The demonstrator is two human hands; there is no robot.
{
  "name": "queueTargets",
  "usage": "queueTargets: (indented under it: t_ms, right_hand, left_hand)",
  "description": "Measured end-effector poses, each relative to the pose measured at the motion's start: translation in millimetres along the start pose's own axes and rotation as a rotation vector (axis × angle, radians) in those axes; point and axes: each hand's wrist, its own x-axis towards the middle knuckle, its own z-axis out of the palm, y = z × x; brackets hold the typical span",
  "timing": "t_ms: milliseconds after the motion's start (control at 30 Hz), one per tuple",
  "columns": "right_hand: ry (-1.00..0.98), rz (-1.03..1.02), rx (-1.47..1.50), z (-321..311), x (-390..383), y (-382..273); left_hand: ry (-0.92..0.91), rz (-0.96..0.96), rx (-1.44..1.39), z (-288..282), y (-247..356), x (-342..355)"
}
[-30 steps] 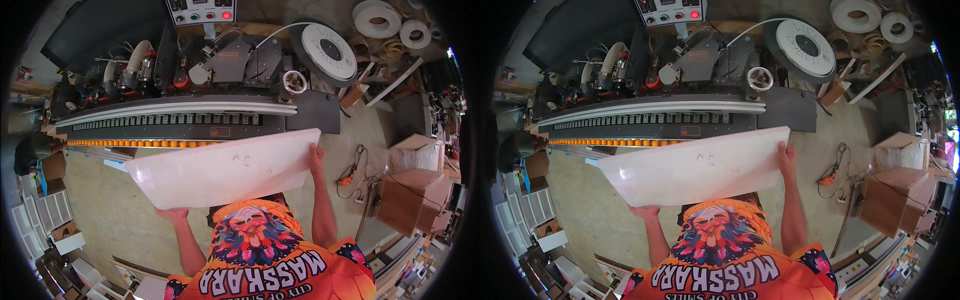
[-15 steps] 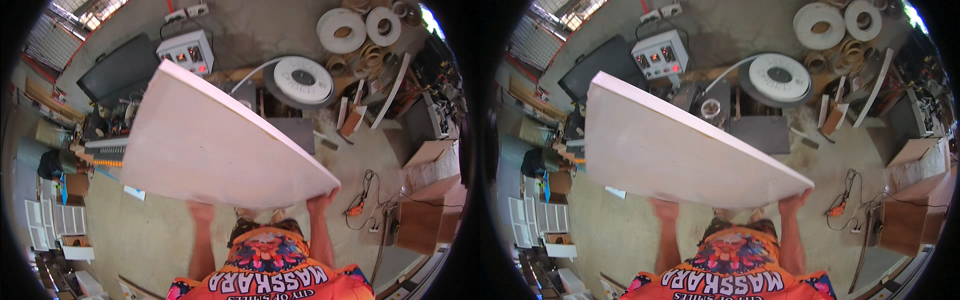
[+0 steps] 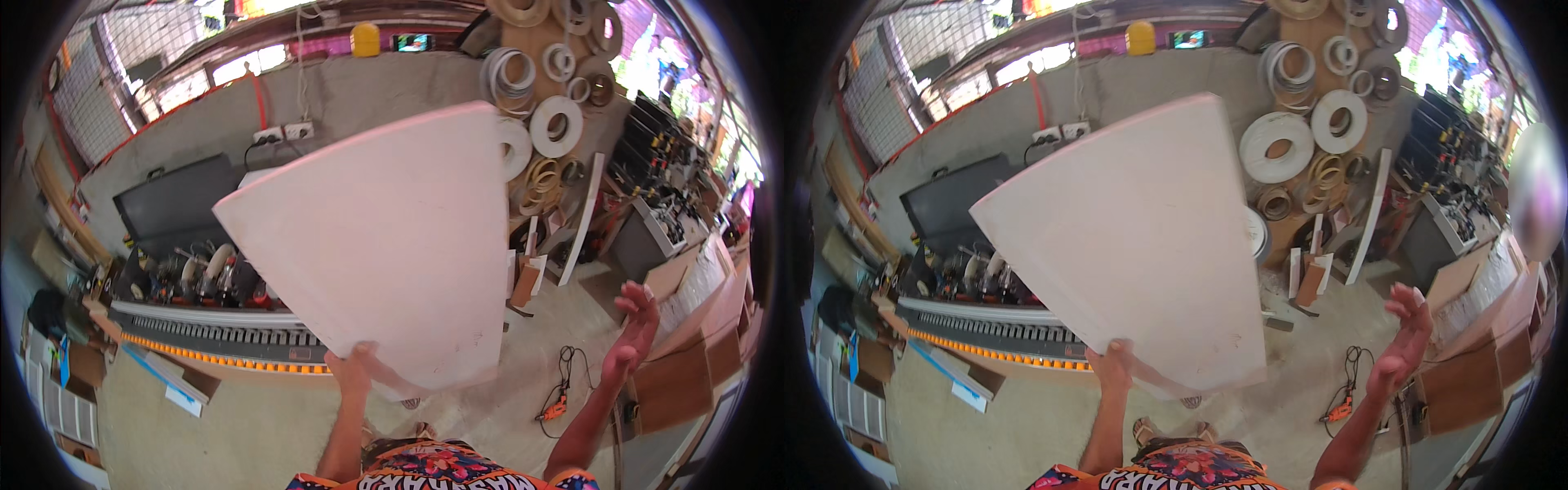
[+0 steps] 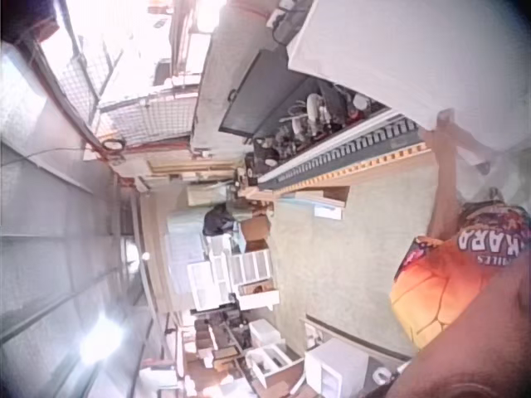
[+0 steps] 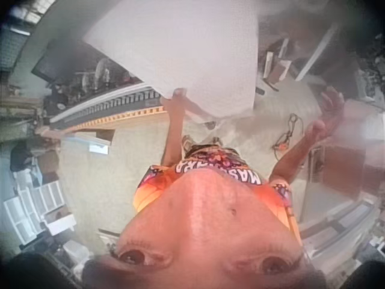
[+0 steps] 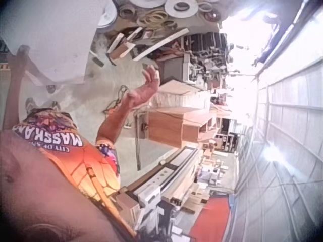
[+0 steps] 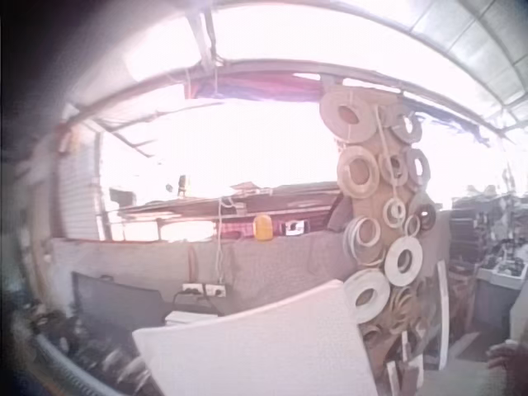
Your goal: The person feeds white rectangular panels into an edge banding machine to apply adhesive tape to the edges. They handle the panels one at a time, inspecting the edges after processing, and then place the finished pieces onto a nearby furniture frame.
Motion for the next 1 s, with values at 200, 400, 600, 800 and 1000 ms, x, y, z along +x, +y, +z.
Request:
queueTargets:
  t_ms: [200, 400, 600, 800, 1000]
  right_hand:
    - [-0.285, -0.441, -0.62, 56.9, 80.3, -48.6]
    - [-0.35, 0.41, 0.447, 47.0, -60.6, 135.0]
    - [-0.043, 1.049, 1.229, 186.5, -244.0, 101.5]
    - [-0.105, 1.144, 1.49, 231.6, -187.2, 76.0]
    - [-0.303, 1.164, 1.39, 248.8, -202.8, 77.1]
  left_hand:
    - [-0.196, 0.27, 0.366, 29.8, 48.5, -33.2]
    - [-0.414, 1.319, 1.184, 55.2, 153.7, -21.1]
    - [-0.851, 1.748, 1.733, 182.0, 233.9, 6.3]
    - [0.513, 1.609, 0.546, 45.4, 273.9, -37.7]
    - [0.077, 0.857, -0.366, -75.5, 269.8, 1.2]
